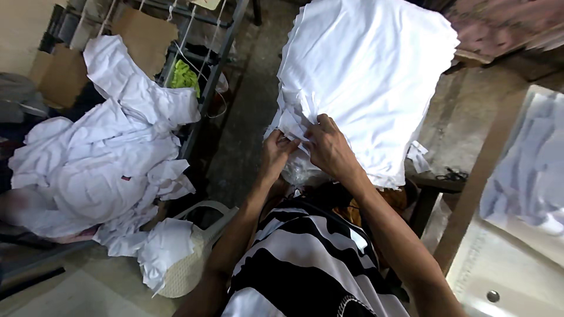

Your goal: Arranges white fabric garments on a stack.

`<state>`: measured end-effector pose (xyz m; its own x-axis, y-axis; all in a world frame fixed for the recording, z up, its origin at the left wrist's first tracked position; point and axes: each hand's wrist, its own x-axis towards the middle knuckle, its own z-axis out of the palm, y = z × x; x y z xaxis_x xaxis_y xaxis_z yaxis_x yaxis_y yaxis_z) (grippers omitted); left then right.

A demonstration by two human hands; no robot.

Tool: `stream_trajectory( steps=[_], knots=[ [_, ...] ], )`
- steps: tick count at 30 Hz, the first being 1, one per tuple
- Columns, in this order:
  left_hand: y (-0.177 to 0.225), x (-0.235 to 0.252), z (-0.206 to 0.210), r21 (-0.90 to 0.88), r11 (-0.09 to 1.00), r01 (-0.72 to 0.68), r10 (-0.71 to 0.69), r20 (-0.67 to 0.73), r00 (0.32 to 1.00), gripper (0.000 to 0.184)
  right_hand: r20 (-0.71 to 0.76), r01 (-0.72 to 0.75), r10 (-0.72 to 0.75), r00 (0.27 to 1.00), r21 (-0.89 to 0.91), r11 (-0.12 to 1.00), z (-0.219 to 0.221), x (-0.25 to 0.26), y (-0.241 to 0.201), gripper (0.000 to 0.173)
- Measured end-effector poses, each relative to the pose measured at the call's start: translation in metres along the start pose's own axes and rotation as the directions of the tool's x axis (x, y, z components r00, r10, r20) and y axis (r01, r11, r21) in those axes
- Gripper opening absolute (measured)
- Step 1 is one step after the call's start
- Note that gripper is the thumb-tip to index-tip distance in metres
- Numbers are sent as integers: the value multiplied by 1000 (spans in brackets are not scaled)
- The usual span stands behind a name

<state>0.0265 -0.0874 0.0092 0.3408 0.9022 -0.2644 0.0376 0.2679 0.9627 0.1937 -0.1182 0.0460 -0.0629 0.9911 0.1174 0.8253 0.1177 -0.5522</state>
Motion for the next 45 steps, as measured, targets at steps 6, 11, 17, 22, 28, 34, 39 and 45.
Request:
stream_trajectory(
  steps=[6,11,17,22,28,34,39,45],
  knots=[
    [1,6,5,-48,999,21,-24,-64,998,38,-45,-13,16,999,68,998,-12,0,3,6],
    [4,6,5,-92,996,22,-31,-103,994,38,-134,-37,51,990,105,994,-36,10,16,25],
    [6,7,7,-125,992,-6,-7,-104,995,37,-89,49,-47,995,28,998,-35,16,14,18],
    [8,10,11,-97,995,19,-31,-127,991,33,-7,2,-1,1000,21,1000,-10,6,1,25],
    [5,13,10,-120,992,31,-47,-135,990,33,-56,-19,21,998,41,999,-11,6,0,7],
    [5,15,9,-162,983,83,-109,-158,981,34,-39,-80,84,996,97,992,-18,6,-2,15],
    [8,22,14,-158,983,89,-115,-168,979,31,-12,-66,66,998,14,998,0,5,-2,38],
    [12,23,8,-241,958,155,-172,-51,984,39,0,-53,53,999,61,997,-12,5,-1,13]
  ],
)
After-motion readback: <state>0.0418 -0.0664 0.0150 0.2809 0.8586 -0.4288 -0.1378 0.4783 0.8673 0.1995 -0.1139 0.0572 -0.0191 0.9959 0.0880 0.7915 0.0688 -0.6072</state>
